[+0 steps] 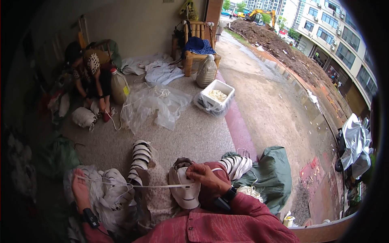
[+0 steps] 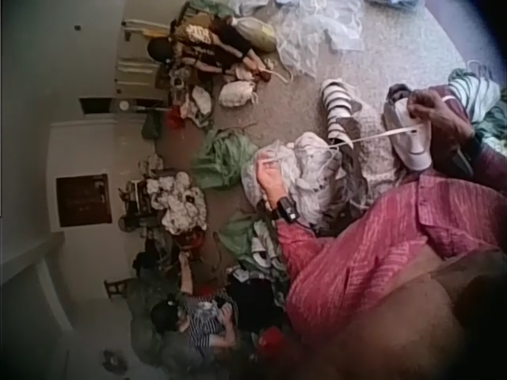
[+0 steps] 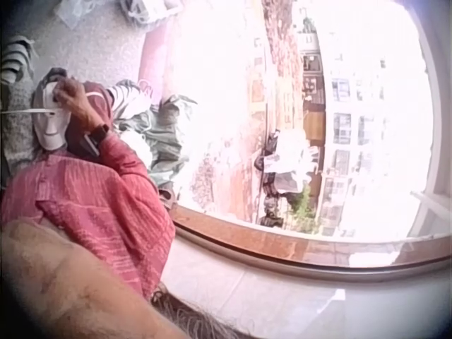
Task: The recorder is lacing and organizing white shoe components while sitting on the floor.
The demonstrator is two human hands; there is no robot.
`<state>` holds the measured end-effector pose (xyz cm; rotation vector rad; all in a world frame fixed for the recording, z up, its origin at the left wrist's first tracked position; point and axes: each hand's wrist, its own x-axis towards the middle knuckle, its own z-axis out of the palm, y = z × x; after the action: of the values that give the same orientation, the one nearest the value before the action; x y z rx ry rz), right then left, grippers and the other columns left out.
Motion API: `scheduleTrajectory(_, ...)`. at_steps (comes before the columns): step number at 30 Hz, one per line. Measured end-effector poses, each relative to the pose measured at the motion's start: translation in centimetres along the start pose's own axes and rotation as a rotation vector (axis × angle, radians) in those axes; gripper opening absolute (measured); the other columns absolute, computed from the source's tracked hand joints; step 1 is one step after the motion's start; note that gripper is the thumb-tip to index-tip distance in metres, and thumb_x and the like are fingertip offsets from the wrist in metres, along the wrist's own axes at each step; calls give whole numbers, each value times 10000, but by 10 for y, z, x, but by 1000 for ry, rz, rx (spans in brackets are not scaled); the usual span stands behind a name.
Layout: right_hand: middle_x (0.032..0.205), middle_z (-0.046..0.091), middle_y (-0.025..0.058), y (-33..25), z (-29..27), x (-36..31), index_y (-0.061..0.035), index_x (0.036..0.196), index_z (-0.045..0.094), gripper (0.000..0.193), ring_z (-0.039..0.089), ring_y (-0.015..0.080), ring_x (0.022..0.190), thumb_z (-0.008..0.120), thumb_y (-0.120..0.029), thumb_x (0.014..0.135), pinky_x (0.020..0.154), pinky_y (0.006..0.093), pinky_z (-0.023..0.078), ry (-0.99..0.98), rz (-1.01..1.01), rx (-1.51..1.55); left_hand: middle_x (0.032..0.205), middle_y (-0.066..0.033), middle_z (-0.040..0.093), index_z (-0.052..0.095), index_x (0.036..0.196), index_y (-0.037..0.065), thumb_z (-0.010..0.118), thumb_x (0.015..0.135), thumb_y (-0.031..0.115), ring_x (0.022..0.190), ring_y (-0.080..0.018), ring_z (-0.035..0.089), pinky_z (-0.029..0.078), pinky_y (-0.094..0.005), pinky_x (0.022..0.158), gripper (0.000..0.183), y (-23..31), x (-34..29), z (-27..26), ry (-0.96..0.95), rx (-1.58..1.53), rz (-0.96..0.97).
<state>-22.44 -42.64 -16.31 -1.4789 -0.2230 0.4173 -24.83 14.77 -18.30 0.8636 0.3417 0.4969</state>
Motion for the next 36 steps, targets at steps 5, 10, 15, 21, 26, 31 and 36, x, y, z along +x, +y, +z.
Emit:
scheduleTrajectory(5,824,584,-51,-2,0,-1,-47,959,635,104,532,53,772,622,-150,953,682,220,445,6,1,-31,1317,-111,564,459,1351,-46,517,991,132,1044,-131,612,505,-236,737,406,22,21,-20,-40,-119,89)
scheduleTrajectory(10,828,596,-41,-6,-6,-4,-55,967,632,99,549,54,783,621,-153,953,681,221,450,67,39,104,1206,-73,623,495,1336,-15,562,981,174,802,-37,572,389,-160,517,407,41,10,30,-211,32,24)
scheduleTrajectory(15,807,623,-9,-13,-53,-34,-59,951,624,67,574,86,679,607,-123,949,612,211,462,268,-43,401,844,-34,654,627,1131,41,638,940,234,563,-7,490,285,-169,416,271,8,-44,125,-326,498,-85)
scheduleTrajectory(21,733,605,-14,12,-147,-110,-29,939,689,194,560,88,649,667,-216,891,577,233,443,635,90,-216,665,51,531,688,950,30,624,930,159,554,-24,428,315,-192,500,145,-68,-101,206,-499,818,-161)
scheduleTrajectory(26,793,652,57,46,-146,-123,-15,935,673,105,615,175,709,684,-66,844,676,284,482,695,18,-546,763,-18,648,669,978,-27,628,930,126,733,-48,546,464,-237,671,165,-123,-138,221,-880,998,162)
scheduleTrajectory(31,1002,633,107,21,-76,-77,-7,961,634,120,613,216,958,668,3,846,845,312,477,464,-283,-729,770,-78,640,669,883,25,648,871,138,736,-199,614,475,-324,679,116,-149,-169,237,-1019,1063,358)
scheduleTrajectory(36,1042,624,111,-8,-16,-30,-37,935,632,173,592,289,1004,683,9,776,884,390,457,261,-560,-799,789,-65,574,630,774,79,642,817,149,815,-264,581,434,-402,816,83,-163,-174,235,-1136,1142,600)
